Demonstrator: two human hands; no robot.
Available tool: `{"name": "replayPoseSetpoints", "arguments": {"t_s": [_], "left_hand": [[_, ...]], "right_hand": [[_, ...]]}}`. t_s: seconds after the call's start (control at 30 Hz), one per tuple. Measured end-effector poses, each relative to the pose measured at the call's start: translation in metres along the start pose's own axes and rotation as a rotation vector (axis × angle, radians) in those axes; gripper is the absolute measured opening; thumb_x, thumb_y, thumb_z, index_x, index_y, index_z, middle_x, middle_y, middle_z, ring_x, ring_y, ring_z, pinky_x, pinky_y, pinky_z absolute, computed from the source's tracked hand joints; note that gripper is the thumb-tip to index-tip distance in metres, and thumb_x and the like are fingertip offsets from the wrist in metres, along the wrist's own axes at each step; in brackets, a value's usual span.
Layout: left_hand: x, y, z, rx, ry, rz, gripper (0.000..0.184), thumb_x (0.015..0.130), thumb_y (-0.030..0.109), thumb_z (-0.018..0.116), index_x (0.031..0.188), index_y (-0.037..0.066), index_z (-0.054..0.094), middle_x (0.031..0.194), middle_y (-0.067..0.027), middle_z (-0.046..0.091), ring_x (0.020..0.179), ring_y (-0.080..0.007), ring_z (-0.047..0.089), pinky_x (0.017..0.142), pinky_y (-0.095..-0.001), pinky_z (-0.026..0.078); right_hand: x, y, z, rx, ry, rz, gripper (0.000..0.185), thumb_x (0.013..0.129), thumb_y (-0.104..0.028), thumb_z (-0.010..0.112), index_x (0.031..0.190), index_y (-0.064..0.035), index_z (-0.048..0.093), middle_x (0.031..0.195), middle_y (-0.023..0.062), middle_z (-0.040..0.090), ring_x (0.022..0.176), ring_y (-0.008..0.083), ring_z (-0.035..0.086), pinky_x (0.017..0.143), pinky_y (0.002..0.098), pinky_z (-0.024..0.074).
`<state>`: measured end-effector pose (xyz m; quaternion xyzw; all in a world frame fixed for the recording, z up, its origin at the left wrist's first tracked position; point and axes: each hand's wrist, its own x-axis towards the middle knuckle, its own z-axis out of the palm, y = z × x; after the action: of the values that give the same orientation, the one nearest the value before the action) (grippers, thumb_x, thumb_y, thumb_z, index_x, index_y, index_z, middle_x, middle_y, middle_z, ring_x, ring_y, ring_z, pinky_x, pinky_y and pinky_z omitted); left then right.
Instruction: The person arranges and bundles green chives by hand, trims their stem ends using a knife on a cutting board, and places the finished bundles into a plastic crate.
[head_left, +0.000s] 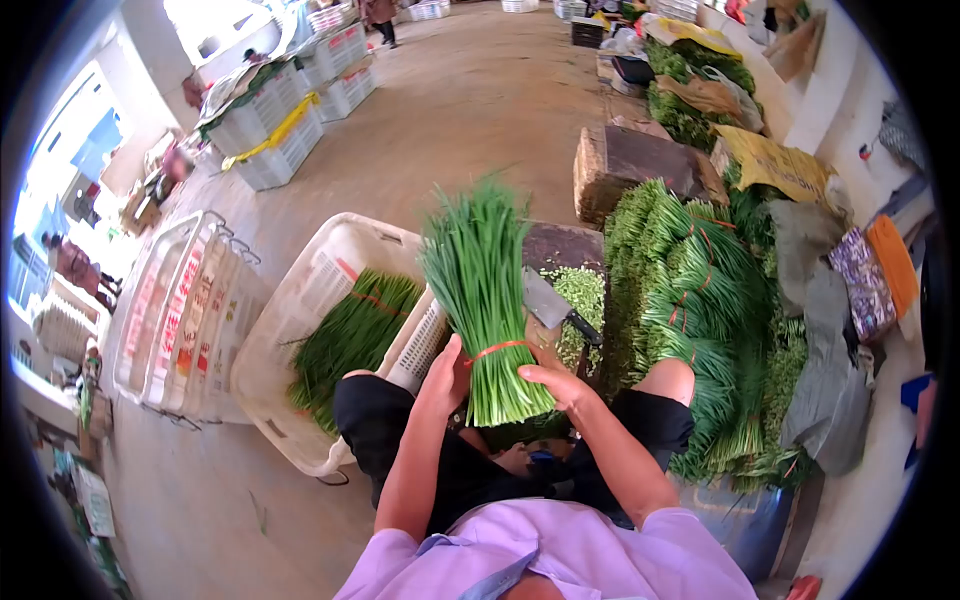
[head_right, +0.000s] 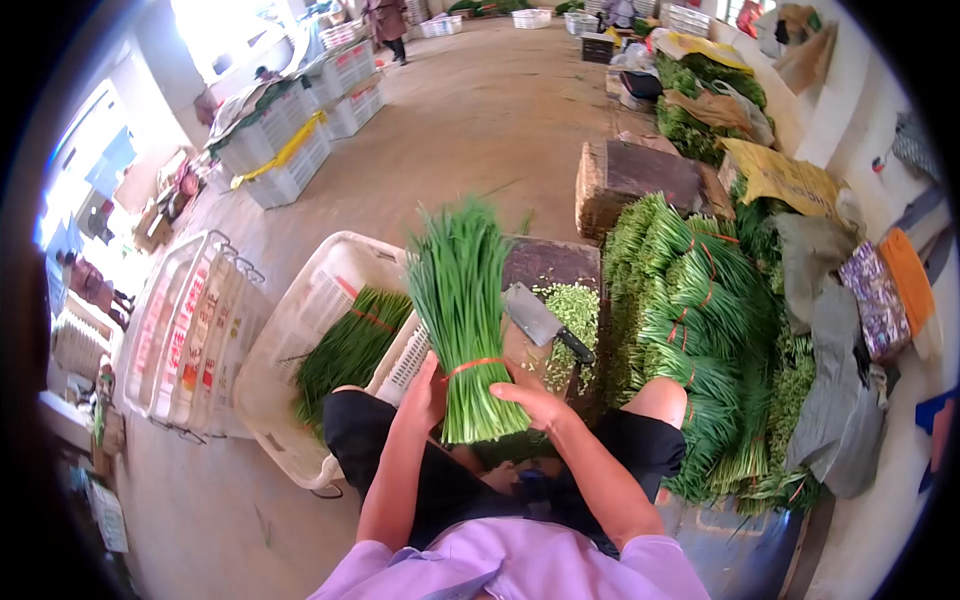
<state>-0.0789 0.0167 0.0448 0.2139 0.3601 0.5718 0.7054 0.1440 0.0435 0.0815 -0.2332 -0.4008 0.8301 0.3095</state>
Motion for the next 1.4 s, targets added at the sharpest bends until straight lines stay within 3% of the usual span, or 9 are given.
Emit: {"name": "replayPoseSetpoints", "arguments": {"t_s": [0.17,0.3,0.4,0.43,0.6,0.77,0.97,1.13,1.4], "left_hand": [[0.027,-0.012,0.008,-0.316,-0.010,0.015,0.076,0.095,0.060,0.055,0.144,0.002,0.045,0.138,-0.0163,0.058,0.122,-0.0340,0.059,0.105,-0.0510,0.047],[0.032,-0.030,0.000,-0.420,-0.058,-0.130,0.068,0.090,0.044,0.064,0.142,0.003,0.048,0.132,-0.0188,0.061,0.115,-0.0366,0.063,0.099,-0.0564,0.051],[0.034,-0.045,-0.007,-0.436,-0.076,-0.108,0.061,0.089,0.033,0.063,0.139,0.001,0.049,0.129,-0.0196,0.063,0.113,-0.0358,0.065,0.098,-0.0542,0.053],[0.034,-0.049,-0.007,-0.413,-0.104,-0.094,0.061,0.089,0.032,0.062,0.139,0.000,0.049,0.128,-0.0194,0.063,0.112,-0.0354,0.065,0.099,-0.0534,0.053],[0.034,-0.057,-0.009,-0.374,-0.100,-0.079,0.063,0.087,0.030,0.064,0.139,-0.002,0.049,0.128,-0.0191,0.063,0.112,-0.0342,0.066,0.099,-0.0525,0.053],[0.027,-0.056,-0.006,-0.395,-0.145,-0.119,0.060,0.084,0.022,0.069,0.136,-0.002,0.051,0.123,-0.0159,0.065,0.107,-0.0294,0.068,0.096,-0.0463,0.056],[0.021,-0.053,-0.001,-0.275,-0.155,-0.030,0.061,0.083,0.020,0.074,0.136,0.000,0.051,0.121,-0.0119,0.066,0.104,-0.0250,0.068,0.091,-0.0413,0.057],[0.023,-0.053,0.009,-0.138,-0.128,0.041,0.060,0.082,0.019,0.075,0.134,0.000,0.052,0.119,-0.0095,0.065,0.102,-0.0220,0.067,0.090,-0.0388,0.057],[0.022,-0.059,0.010,0.051,-0.045,0.096,0.051,0.080,0.008,0.074,0.128,0.001,0.057,0.115,-0.0059,0.066,0.099,-0.0179,0.065,0.090,-0.0352,0.053]], "right_hand": [[-0.012,0.034,-0.026,0.001,-0.093,0.131,0.097,0.080,-0.043,0.079,0.152,0.0009,0.030,0.143,0.0155,0.050,0.127,0.0233,0.054,0.107,0.0369,0.0450],[-0.020,0.004,-0.040,-0.736,0.112,0.203,0.069,0.088,-0.038,0.074,0.139,0.0034,0.052,0.130,0.0167,0.062,0.121,0.0243,0.059,0.104,0.0355,0.0458],[-0.008,-0.025,-0.049,-0.836,0.425,-0.062,0.029,0.093,-0.026,0.069,0.102,0.0020,0.069,0.075,0.0021,0.067,0.067,0.0080,0.062,0.061,0.0262,0.0495],[-0.005,-0.042,-0.037,-0.797,0.459,-0.129,0.016,0.094,-0.013,0.066,0.097,0.0021,0.067,0.075,0.0009,0.065,0.064,0.0055,0.058,0.059,0.0233,0.0482],[0.026,-0.080,-0.001,-0.880,0.531,-0.387,0.014,0.095,-0.012,0.068,0.098,0.0017,0.067,0.074,0.0013,0.065,0.060,0.0064,0.059,0.056,0.0237,0.0499],[0.054,-0.082,-0.007,-0.822,0.449,-0.221,0.012,0.095,-0.010,0.066,0.100,0.0001,0.068,0.074,0.0038,0.065,0.058,0.0089,0.060,0.053,0.0266,0.0527],[0.052,-0.101,-0.035,-0.180,0.579,-0.406,0.013,0.099,-0.015,0.063,0.093,-0.0037,0.063,0.081,0.0050,0.065,0.062,0.0123,0.064,0.059,0.0274,0.0575],[0.034,-0.093,0.003,-0.569,0.353,-0.316,0.003,0.094,0.000,0.065,0.098,-0.0011,0.065,0.084,0.0035,0.067,0.070,0.0117,0.068,0.064,0.0264,0.0595],[0.060,-0.085,0.028,-0.958,0.378,-0.124,0.015,0.094,-0.010,0.065,0.099,0.0038,0.068,0.075,0.0073,0.066,0.059,0.0103,0.063,0.053,0.0268,0.0536]]}}
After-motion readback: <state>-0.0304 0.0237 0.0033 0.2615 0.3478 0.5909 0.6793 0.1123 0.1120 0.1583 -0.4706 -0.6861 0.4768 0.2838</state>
